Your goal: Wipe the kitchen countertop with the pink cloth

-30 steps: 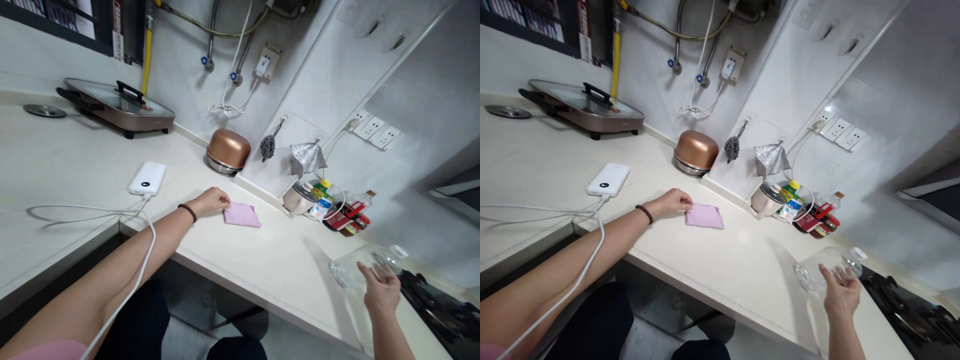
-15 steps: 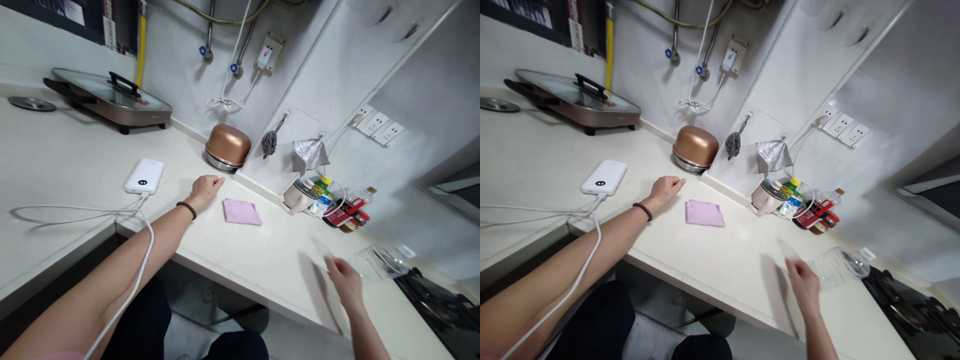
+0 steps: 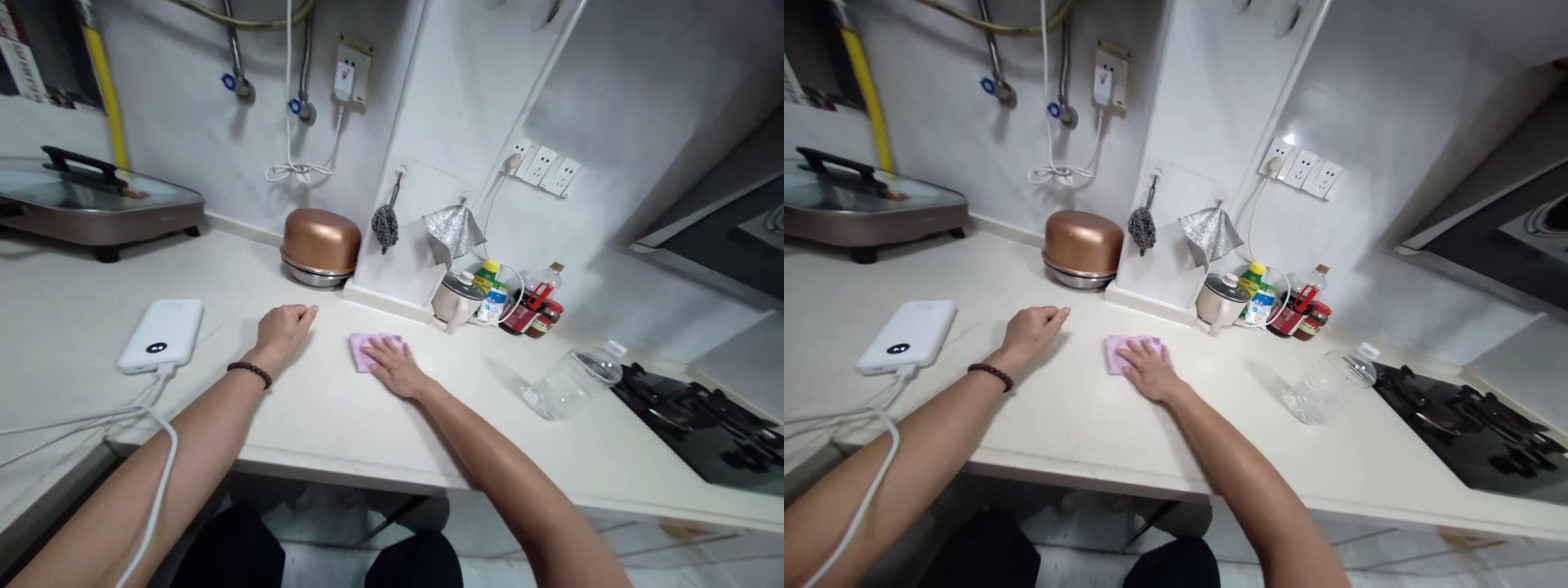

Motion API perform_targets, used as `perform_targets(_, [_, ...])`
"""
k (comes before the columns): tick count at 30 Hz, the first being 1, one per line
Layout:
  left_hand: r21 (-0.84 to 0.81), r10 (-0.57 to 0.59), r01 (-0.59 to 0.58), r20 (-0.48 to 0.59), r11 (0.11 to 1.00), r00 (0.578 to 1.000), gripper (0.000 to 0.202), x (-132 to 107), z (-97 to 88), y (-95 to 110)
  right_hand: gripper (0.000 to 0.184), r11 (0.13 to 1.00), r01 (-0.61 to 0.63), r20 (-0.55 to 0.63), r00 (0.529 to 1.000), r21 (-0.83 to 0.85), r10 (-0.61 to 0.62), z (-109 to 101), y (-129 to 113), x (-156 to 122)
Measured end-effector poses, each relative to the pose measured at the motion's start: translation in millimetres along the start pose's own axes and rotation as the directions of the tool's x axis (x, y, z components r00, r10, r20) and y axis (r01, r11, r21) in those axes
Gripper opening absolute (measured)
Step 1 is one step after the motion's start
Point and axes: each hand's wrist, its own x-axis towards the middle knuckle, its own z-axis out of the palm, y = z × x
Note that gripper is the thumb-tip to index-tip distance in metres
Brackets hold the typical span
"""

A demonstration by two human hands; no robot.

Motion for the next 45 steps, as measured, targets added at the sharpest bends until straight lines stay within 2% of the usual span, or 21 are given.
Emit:
perform_targets(2, [-0.031,-0.004,0.004,0.003,1.0,1.0,0.052,1,0.1,0,0.057,0.98,-0.183,0.034,0.982,-0.075,0.186,-13,46,-32])
perform_targets(3, [-0.046,-0.014,0.014,0.002,0.999,1.0,0.052,1,-0.1,0,0.058,0.948,-0.296,0.024,0.953,-0.118,0.301,-20,71,-49])
perform_targets(6, [-0.069,-0.062,0.061,-0.011,0.996,0.998,0.053,1,-1.6,-2,0.059,0.778,-0.603,-0.046,0.794,-0.176,0.606,-40,142,-100])
perform_targets(8, [-0.067,-0.089,0.087,-0.029,0.994,0.996,0.053,2,-2.7,-2,0.059,0.69,-0.701,-0.08,0.709,-0.178,0.7,-46,173,-127])
perform_targets(10, [-0.062,-0.102,0.099,-0.046,0.993,0.994,0.052,2,-3.2,-1,0.06,0.668,-0.724,-0.103,0.687,-0.171,0.719,-47,181,-144])
perform_targets(11, [-0.064,-0.102,0.099,-0.051,0.993,0.993,0.052,3,-3.1,-1,0.06,0.684,-0.711,-0.106,0.702,-0.164,0.704,-45,176,-149])
perform_targets(13, [-0.076,-0.094,0.09,-0.054,0.993,0.994,0.051,4,-2.5,0,0.062,0.756,-0.637,-0.092,0.771,-0.151,0.63,-38,147,-151])
perform_targets(15, [-0.093,-0.085,0.08,-0.052,0.992,0.995,0.05,4,-2.0,1,0.062,0.854,-0.502,-0.044,0.864,-0.139,0.501,-28,99,-146])
perform_targets(17, [-0.106,-0.087,0.081,-0.052,0.991,0.995,0.049,3,-2.2,1,0.061,0.941,-0.316,0.033,0.946,-0.119,0.322,-19,44,-139])
perform_targets(18, [-0.111,-0.09,0.084,-0.053,0.99,0.995,0.049,2,-2.7,1,0.059,0.971,-0.219,0.075,0.971,-0.098,0.227,-16,18,-136])
perform_targets(20, [-0.115,-0.097,0.09,-0.053,0.989,0.994,0.049,-1,-4.5,0,0.057,0.997,-0.061,0.133,0.989,-0.054,0.067,-11,-23,-135])
perform_targets(22, [-0.11,-0.097,0.092,-0.046,0.99,0.994,0.049,-4,-6.5,-2,0.055,1.0,0.014,0.157,0.987,-0.019,-0.011,-11,-44,-140])
perform_targets(24, [-0.105,-0.094,0.089,-0.037,0.99,0.995,0.049,-6,-7.8,-3,0.053,1.0,-0.008,0.155,0.988,-0.006,0.008,-13,-40,-154])
perform_targets(27, [-0.112,-0.078,0.073,-0.035,0.991,0.996,0.049,-7,-7.4,-3,0.052,0.982,-0.182,0.094,0.978,-0.044,0.185,-16,4,-197])
perform_targets(29, [-0.122,-0.074,0.068,-0.042,0.99,0.996,0.049,-5,-6.1,-3,0.054,0.938,-0.336,0.004,0.941,-0.09,0.338,-17,49,-239])
perform_targets(32, [-0.147,-0.076,0.069,-0.048,0.987,0.996,0.049,-4,-4.3,-3,0.056,0.846,-0.52,-0.123,0.853,-0.118,0.507,-16,114,-308])
perform_targets(35, [-0.181,-0.066,0.055,-0.055,0.982,0.996,0.049,-4,-3.9,-1,0.055,0.796,-0.593,-0.212,0.799,-0.12,0.563,-14,150,-354])
perform_targets(37, [-0.201,-0.065,0.05,-0.068,0.978,0.996,0.05,-5,-4.6,1,0.054,0.79,-0.601,-0.219,0.792,-0.121,0.569,-10,147,-360])
perform_targets(39, [-0.217,-0.067,0.047,-0.084,0.975,0.994,0.052,-4,-6.1,3,0.054,0.825,-0.551,-0.168,0.831,-0.127,0.53,-8,121,-344])
perform_targets(42, [-0.245,-0.076,0.045,-0.118,0.968,0.99,0.054,-1,-9.1,3,0.054,0.925,-0.36,0.003,0.932,-0.122,0.363,-8,57,-295])
perform_targets(45, [-0.279,-0.099,0.051,-0.159,0.959,0.982,0.055,3,-12.4,-1,0.051,0.987,-0.147,0.179,0.971,-0.066,0.156,-15,-8,-231])
